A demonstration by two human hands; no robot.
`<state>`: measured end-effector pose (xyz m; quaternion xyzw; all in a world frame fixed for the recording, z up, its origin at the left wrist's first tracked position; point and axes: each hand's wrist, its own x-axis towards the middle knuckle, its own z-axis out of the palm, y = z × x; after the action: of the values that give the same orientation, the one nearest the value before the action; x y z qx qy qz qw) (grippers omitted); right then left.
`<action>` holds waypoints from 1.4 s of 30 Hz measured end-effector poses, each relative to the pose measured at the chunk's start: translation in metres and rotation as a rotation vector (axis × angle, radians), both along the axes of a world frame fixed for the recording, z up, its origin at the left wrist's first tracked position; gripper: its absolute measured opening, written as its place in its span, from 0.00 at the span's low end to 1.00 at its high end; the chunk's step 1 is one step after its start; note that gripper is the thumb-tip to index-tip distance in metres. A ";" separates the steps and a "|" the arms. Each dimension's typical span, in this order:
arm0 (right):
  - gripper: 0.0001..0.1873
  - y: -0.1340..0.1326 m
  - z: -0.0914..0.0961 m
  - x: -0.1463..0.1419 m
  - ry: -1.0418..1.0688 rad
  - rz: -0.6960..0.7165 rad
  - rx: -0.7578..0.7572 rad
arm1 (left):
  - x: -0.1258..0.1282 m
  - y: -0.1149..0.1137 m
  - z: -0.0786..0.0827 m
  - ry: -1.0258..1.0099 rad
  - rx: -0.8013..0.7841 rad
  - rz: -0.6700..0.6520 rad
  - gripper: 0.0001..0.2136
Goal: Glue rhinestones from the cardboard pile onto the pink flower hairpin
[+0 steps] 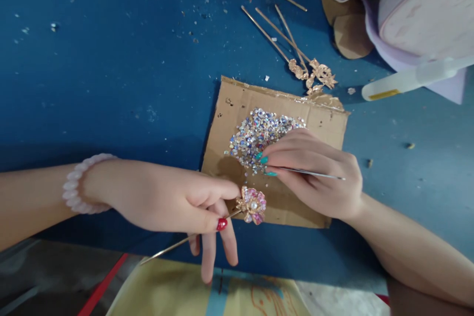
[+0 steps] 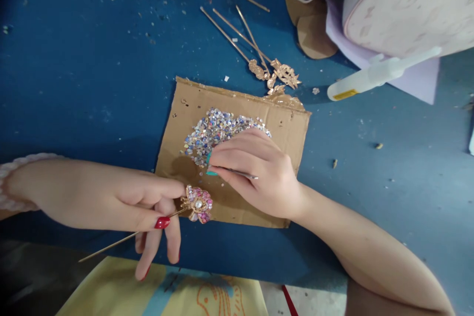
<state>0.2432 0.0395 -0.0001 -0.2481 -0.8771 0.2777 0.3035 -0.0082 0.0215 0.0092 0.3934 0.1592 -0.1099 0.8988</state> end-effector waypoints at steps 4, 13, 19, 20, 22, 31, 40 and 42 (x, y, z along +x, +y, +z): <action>0.06 0.000 0.001 0.000 0.001 -0.002 -0.001 | 0.000 0.000 -0.002 -0.024 -0.019 0.010 0.06; 0.04 0.000 0.002 -0.002 0.010 0.055 -0.012 | 0.001 0.002 0.003 0.011 -0.011 -0.001 0.09; 0.04 0.000 0.001 -0.002 0.022 0.083 -0.019 | 0.000 0.000 0.000 -0.003 -0.025 0.020 0.08; 0.04 0.000 0.001 -0.001 0.023 0.084 -0.017 | 0.000 -0.001 -0.001 -0.005 -0.028 0.023 0.08; 0.03 0.000 0.001 -0.001 0.025 0.084 -0.014 | 0.000 -0.001 -0.002 -0.001 -0.025 0.021 0.09; 0.04 0.001 0.001 0.000 0.038 0.086 -0.017 | -0.001 -0.003 -0.003 -0.009 -0.012 0.029 0.07; 0.07 0.015 0.002 0.014 0.073 -0.056 0.070 | -0.003 -0.003 -0.004 -0.004 0.010 0.020 0.07; 0.08 0.017 0.001 0.016 0.060 -0.091 0.082 | -0.004 -0.004 -0.004 0.007 0.002 0.024 0.06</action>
<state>0.2588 0.0570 0.0006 -0.2668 -0.8659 0.2348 0.3520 -0.0124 0.0173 0.0049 0.3918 0.1668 -0.1004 0.8992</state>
